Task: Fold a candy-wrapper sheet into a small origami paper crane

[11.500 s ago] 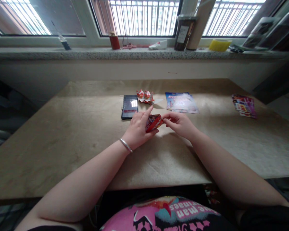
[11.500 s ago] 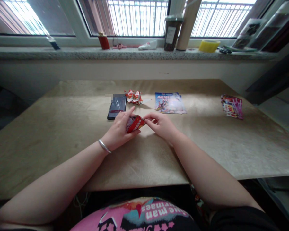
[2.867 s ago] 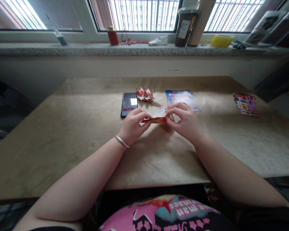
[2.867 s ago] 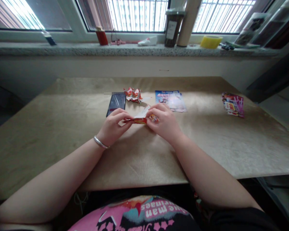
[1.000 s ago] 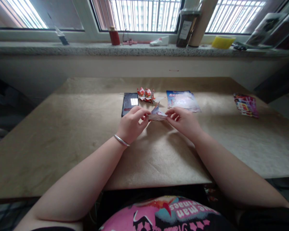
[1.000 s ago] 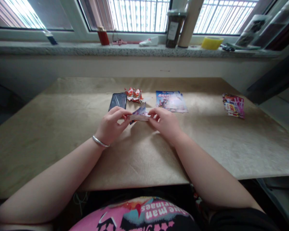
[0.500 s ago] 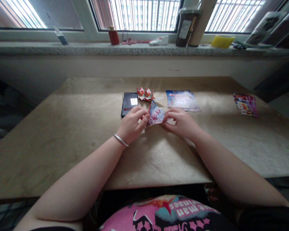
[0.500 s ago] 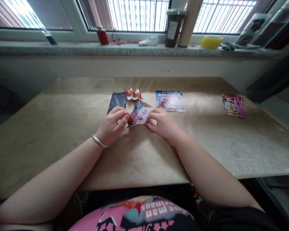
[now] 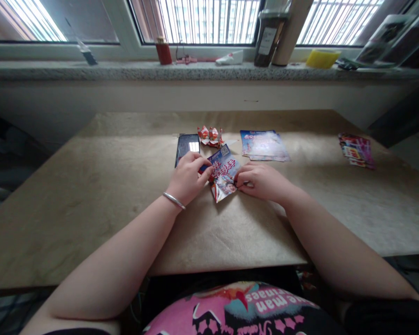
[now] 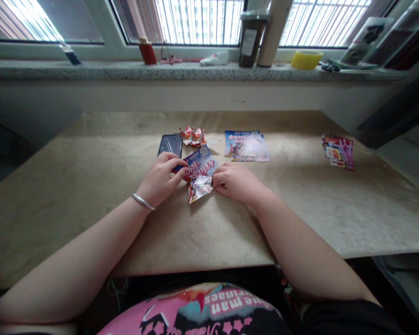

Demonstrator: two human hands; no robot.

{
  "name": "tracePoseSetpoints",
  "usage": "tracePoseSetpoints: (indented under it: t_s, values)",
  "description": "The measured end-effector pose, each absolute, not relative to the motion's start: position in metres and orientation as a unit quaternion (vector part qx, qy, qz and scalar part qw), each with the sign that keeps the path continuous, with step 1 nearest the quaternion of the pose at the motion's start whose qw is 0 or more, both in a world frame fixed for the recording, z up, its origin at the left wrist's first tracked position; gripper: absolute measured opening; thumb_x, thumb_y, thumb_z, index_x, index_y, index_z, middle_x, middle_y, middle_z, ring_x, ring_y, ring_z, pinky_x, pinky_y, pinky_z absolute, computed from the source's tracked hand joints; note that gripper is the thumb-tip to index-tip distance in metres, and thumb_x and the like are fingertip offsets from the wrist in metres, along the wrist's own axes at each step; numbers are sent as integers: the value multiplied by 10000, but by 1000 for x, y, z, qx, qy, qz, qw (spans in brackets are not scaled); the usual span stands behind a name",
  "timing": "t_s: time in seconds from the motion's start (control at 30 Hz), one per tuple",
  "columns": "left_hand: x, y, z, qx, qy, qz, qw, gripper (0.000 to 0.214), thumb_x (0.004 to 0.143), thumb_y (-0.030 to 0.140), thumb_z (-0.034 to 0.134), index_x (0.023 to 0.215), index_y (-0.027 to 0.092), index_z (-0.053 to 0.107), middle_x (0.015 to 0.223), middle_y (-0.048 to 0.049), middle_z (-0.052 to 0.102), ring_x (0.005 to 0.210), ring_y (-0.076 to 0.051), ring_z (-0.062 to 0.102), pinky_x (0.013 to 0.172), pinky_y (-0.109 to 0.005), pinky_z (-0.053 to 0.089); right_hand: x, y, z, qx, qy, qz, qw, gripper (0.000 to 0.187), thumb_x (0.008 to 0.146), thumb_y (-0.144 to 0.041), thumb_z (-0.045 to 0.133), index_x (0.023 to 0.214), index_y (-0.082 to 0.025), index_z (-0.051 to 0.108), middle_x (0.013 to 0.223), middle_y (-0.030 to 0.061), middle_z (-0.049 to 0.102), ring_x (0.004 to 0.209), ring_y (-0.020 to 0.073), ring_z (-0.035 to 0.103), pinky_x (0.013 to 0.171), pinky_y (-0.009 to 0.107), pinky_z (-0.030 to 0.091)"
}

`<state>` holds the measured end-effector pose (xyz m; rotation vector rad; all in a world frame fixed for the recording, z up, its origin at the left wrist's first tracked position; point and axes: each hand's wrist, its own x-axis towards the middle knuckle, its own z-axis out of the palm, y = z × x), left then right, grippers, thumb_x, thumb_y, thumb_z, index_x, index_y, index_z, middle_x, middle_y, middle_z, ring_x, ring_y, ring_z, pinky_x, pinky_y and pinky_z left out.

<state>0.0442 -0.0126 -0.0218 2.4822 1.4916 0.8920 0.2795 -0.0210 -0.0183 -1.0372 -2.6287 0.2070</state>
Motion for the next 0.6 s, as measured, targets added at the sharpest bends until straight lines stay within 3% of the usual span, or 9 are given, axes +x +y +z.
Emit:
tracePoseSetpoints:
  t_s: [0.1, 0.27, 0.4, 0.6]
  values:
    - [48, -19, -21, 828, 503, 246, 30, 338, 922, 362, 409, 945, 176, 690, 1173, -101, 527, 1126, -244, 460, 1021, -453, 372, 281, -21, -18, -364, -917, 81, 141, 105, 781, -182, 578, 730, -204, 668, 827, 24, 679, 748, 141, 573, 681, 258, 405]
    - [54, -28, -27, 804, 551, 222, -7, 298, 814, 462, 567, 898, 218, 715, 1381, -79, 408, 1301, -366, 260, 1033, -595, 305, 284, -19, -18, -358, -921, 83, 131, 103, 779, -189, 586, 731, -211, 674, 819, 19, 678, 732, 139, 575, 671, 258, 396]
    - [54, -30, -30, 826, 501, 254, -41, 200, 789, 378, 612, 810, 213, 722, 1344, -75, 479, 1327, -377, 250, 1057, -646, 226, 285, -19, -16, -360, -922, 81, 120, 118, 782, -184, 575, 725, -216, 673, 827, 15, 678, 733, 143, 578, 671, 262, 398]
    - [57, -33, -23, 884, 405, 231, -27, 182, 833, 295, 563, 771, 233, 723, 1163, -41, 639, 1311, -317, 350, 1108, -623, 111, 285, -21, -13, -376, -918, 66, 109, 115, 774, -171, 571, 735, -216, 670, 817, 14, 678, 715, 143, 575, 654, 259, 393]
